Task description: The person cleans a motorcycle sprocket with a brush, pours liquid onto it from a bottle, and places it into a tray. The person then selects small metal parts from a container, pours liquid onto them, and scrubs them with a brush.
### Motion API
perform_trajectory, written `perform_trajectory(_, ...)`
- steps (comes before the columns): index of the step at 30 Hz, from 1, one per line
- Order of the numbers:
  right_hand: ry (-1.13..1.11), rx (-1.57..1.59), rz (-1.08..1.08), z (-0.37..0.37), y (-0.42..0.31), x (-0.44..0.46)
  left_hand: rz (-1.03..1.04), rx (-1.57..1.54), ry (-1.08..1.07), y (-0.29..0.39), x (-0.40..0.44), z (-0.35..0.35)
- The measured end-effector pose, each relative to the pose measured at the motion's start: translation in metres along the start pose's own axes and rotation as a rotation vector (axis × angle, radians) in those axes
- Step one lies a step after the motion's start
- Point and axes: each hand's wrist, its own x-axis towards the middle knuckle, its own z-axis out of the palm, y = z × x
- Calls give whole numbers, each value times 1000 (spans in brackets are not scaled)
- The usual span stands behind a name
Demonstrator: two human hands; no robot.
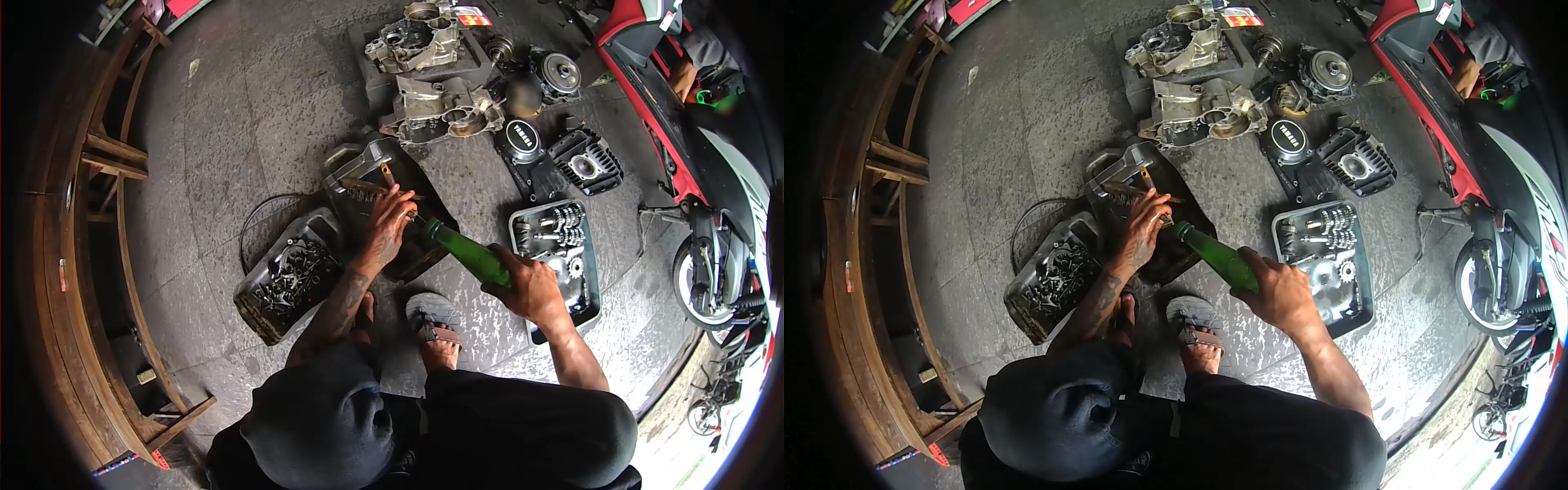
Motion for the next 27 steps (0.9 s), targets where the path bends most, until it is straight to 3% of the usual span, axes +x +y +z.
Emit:
perform_trajectory(1, 14, 10, -16, -2, 1, -1, 63, 124, -39, 2, 1, -4)
perform_trajectory(10, -71, -54, 1, -5, 11, -3, 152, 162, -89, 8, 4, -12)
perform_trajectory(27, -84, -61, 0, -2, 7, -3, 87, 137, -127, 11, 1, -15)
